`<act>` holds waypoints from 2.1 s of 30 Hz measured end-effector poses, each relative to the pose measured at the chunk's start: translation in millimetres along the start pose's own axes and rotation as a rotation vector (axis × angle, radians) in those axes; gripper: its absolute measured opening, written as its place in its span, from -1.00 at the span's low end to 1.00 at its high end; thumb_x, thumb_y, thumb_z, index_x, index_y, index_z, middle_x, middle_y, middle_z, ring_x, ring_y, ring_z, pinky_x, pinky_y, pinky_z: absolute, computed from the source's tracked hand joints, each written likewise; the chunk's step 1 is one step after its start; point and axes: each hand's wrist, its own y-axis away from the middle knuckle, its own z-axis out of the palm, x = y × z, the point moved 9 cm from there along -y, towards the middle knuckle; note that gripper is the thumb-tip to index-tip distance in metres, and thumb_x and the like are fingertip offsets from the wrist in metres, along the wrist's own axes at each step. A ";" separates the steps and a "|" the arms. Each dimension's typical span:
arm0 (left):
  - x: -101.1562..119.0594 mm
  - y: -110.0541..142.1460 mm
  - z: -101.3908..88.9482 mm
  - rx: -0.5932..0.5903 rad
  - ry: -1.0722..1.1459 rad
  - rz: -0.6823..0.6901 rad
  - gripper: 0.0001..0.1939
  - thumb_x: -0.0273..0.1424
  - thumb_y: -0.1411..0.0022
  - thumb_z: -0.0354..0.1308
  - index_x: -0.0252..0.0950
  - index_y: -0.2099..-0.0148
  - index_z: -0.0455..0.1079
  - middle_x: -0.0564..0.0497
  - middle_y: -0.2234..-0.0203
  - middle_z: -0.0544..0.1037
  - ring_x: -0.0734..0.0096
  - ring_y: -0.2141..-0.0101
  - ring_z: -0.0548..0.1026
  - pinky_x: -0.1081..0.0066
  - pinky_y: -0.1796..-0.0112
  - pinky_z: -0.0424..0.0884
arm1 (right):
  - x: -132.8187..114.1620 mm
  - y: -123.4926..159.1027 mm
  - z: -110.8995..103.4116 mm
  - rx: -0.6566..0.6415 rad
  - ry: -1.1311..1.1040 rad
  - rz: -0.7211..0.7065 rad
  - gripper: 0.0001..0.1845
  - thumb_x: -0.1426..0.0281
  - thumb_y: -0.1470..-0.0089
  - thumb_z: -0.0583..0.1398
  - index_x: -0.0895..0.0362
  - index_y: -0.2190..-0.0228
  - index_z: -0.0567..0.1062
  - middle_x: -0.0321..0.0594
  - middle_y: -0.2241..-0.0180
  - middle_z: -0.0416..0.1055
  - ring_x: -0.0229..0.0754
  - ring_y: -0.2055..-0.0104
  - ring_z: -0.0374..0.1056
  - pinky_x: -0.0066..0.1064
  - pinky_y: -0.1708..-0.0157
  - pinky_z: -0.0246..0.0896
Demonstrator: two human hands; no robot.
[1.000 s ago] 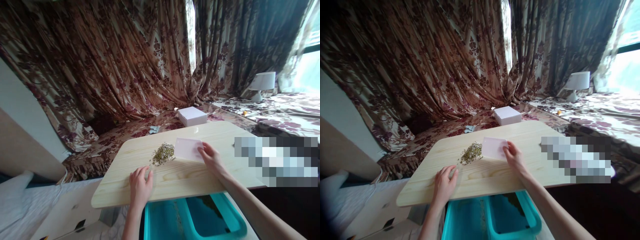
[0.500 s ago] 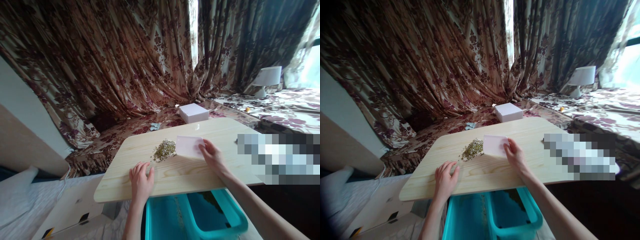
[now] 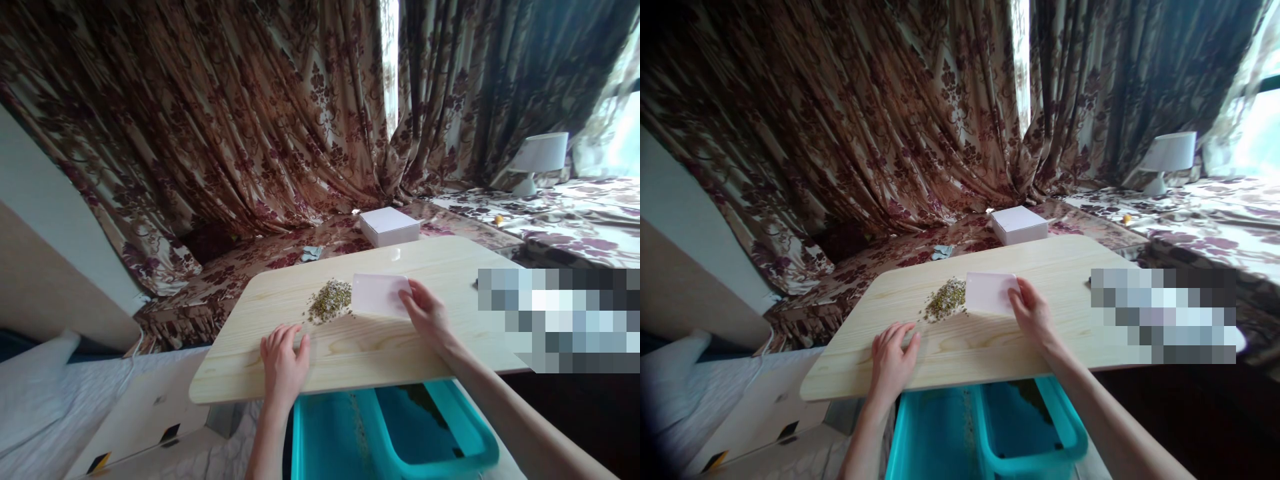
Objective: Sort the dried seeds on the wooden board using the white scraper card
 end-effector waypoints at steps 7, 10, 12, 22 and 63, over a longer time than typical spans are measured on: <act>-1.2 -0.5 0.4 0.002 0.010 0.005 -0.74 -0.28 -0.25 0.02 -0.22 0.14 0.48 -0.11 0.14 0.58 0.13 0.01 0.44 0.10 -0.06 0.21 | -6.8 1.6 5.2 -0.039 0.034 -0.021 -0.61 0.10 0.06 0.23 0.11 0.26 0.45 -0.14 0.37 0.56 -0.09 0.34 0.47 -0.29 0.33 0.38; -1.6 -0.5 0.8 -0.001 0.011 0.004 -0.74 -0.27 -0.25 0.02 -0.22 0.13 0.48 -0.11 0.14 0.57 0.13 0.01 0.44 0.09 -0.06 0.21 | -7.4 2.6 5.8 -0.046 0.039 -0.021 -0.64 0.13 0.05 0.23 0.11 0.27 0.47 -0.15 0.38 0.55 -0.11 0.35 0.45 -0.32 0.37 0.37; -1.8 -0.5 0.6 0.002 0.010 0.006 -0.74 -0.28 -0.25 0.02 -0.22 0.13 0.48 -0.11 0.14 0.57 0.13 0.02 0.44 0.09 -0.06 0.21 | -7.6 2.8 4.5 -0.041 0.041 -0.028 -0.64 0.14 0.05 0.22 0.11 0.26 0.48 -0.16 0.37 0.55 -0.11 0.35 0.45 -0.34 0.39 0.36; -1.8 -0.9 0.9 0.001 0.013 0.016 -0.74 -0.27 -0.25 0.02 -0.23 0.14 0.47 -0.12 0.15 0.57 0.12 0.02 0.44 0.10 -0.04 0.23 | -0.9 -1.5 -5.5 0.020 0.050 -0.011 -0.65 0.18 0.08 0.21 0.12 0.26 0.47 -0.15 0.37 0.55 -0.08 0.32 0.45 -0.31 0.35 0.36; -0.3 -0.7 1.2 0.009 0.044 0.029 -0.74 -0.27 -0.27 0.01 -0.24 0.13 0.46 -0.10 0.16 0.57 0.13 0.06 0.46 0.10 -0.02 0.25 | 12.4 -48.6 56.6 -0.462 0.010 0.167 -0.64 0.13 0.17 0.30 0.14 0.39 0.52 -0.21 0.37 0.52 -0.15 0.33 0.38 -0.34 0.32 0.25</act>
